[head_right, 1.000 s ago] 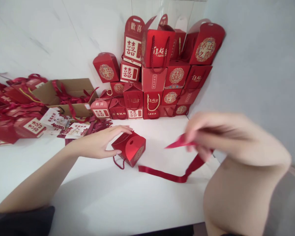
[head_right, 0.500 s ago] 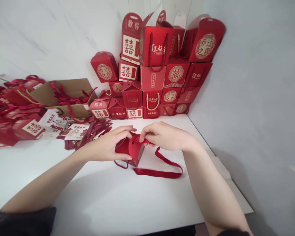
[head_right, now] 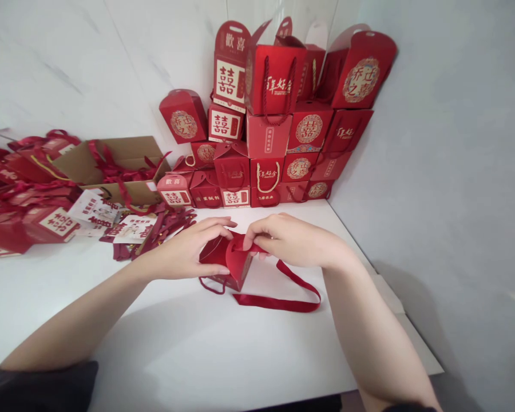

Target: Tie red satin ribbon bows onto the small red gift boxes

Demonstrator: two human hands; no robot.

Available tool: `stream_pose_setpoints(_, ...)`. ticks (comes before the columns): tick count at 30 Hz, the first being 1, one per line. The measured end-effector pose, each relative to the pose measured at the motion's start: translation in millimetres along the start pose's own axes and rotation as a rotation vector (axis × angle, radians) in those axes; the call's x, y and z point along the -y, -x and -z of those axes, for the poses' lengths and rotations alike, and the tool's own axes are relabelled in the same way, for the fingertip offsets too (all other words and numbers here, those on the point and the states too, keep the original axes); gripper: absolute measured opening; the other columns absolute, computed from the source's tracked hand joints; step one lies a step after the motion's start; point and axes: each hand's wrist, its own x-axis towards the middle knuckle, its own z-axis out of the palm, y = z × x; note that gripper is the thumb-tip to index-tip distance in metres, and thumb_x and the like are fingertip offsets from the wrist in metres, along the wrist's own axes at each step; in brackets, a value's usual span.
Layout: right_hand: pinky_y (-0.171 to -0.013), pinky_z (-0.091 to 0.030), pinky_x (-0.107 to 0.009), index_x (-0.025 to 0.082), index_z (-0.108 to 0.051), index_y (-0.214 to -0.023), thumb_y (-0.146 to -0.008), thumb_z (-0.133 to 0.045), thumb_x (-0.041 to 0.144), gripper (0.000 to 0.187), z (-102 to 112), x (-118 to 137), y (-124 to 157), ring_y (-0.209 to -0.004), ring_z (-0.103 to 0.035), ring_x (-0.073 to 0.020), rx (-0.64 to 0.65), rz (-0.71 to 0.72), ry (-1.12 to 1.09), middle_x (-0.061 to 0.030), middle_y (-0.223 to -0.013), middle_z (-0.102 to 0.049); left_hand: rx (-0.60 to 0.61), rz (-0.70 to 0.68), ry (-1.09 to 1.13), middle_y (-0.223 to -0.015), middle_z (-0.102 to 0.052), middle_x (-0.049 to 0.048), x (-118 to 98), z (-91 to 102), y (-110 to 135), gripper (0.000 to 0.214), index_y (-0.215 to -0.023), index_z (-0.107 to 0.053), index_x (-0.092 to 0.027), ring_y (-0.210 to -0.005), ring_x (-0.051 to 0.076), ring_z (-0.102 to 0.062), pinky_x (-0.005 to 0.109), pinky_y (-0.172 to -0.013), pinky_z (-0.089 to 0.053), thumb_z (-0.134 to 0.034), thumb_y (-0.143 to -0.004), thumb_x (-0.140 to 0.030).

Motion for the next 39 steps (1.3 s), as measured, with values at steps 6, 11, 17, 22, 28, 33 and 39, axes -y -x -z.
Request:
stream_pose_setpoints(6,-0.072,-0.046,-0.027,0.023,-0.073,-0.094,-0.088,-0.044,0.020,0.029,-7,3,-7,-0.080,-0.063,-0.0163,0.014,0.030,0.008,-0.0004,-0.094,-0.073,0.033,-0.034,-0.027,-0.140,-0.049,0.0093,-4,3.2,2,0.046,-0.123,-0.057,-0.023,-0.131,0.026,-0.045,0.041,-0.107,-0.042,-0.064,-0.078,-0.029)
stream_pose_setpoints(11,-0.075,-0.047,-0.027,0.024,-0.072,-0.095,-0.088,-0.045,0.019,0.029,-10,1,-12,-0.084,-0.065,-0.0169,0.049,0.052,-0.017,0.0004,-0.094,-0.074,-0.108,-0.042,-0.067,-0.129,-0.059,0.0068,-3,-4.1,-2,0.025,-0.106,-0.068,-0.023,-0.120,0.023,-0.055,0.039,-0.102,-0.045,-0.058,-0.084,-0.027)
stream_pose_setpoints(17,-0.079,-0.048,-0.029,0.023,-0.071,-0.096,-0.086,-0.048,0.019,0.026,-10,-1,-12,-0.087,-0.065,-0.0180,0.038,0.066,-0.043,-0.0012,-0.096,-0.073,-0.343,-0.122,-0.257,-0.106,-0.071,0.0019,1,-11.0,-1,0.018,-0.093,-0.073,-0.025,-0.107,0.021,-0.060,0.039,-0.093,-0.047,-0.056,-0.088,-0.026)
stream_pose_setpoints(22,-0.070,-0.051,-0.027,0.020,-0.068,-0.091,-0.085,-0.048,0.020,0.020,-10,-3,-12,-0.078,-0.068,-0.0169,0.072,-0.014,-0.165,-0.0023,-0.084,-0.073,-0.322,-0.063,-0.235,-0.102,-0.071,0.0036,-4,-2.8,0,0.019,-0.090,-0.073,-0.022,-0.101,0.021,-0.060,0.038,-0.091,-0.048,-0.054,-0.088,-0.024)
stream_pose_setpoints(28,-0.066,-0.048,-0.026,0.020,-0.066,-0.084,-0.079,-0.055,0.019,0.012,-18,1,-16,-0.072,-0.065,-0.0155,0.043,0.034,-0.052,-0.0009,-0.081,-0.071,-0.114,-0.009,-0.111,-0.109,-0.067,0.0037,-8,1.5,-1,0.021,-0.098,-0.070,-0.023,-0.102,0.020,-0.060,0.036,-0.092,-0.049,-0.053,-0.084,-0.023)
stream_pose_setpoints(33,-0.062,-0.045,-0.026,0.020,-0.057,-0.079,-0.079,-0.053,0.018,0.004,-25,0,-21,-0.066,-0.060,-0.0138,-0.042,0.030,-0.024,0.0007,-0.073,-0.066,-0.053,0.011,-0.070,-0.112,-0.066,0.0023,-10,1.7,0,0.027,-0.106,-0.066,-0.023,-0.105,0.020,-0.059,0.034,-0.096,-0.047,-0.056,-0.081,-0.021)
stream_pose_setpoints(39,-0.067,-0.045,-0.027,0.021,-0.053,-0.082,-0.080,-0.053,0.018,0.004,-31,-6,-26,-0.069,-0.059,-0.0134,-0.089,0.028,-0.086,0.0017,-0.077,-0.065,-0.107,0.000,-0.097,-0.108,-0.068,0.0009,-10,-1.0,-1,0.022,-0.103,-0.066,-0.022,-0.102,0.017,-0.059,0.031,-0.093,-0.046,-0.058,-0.083,-0.021)
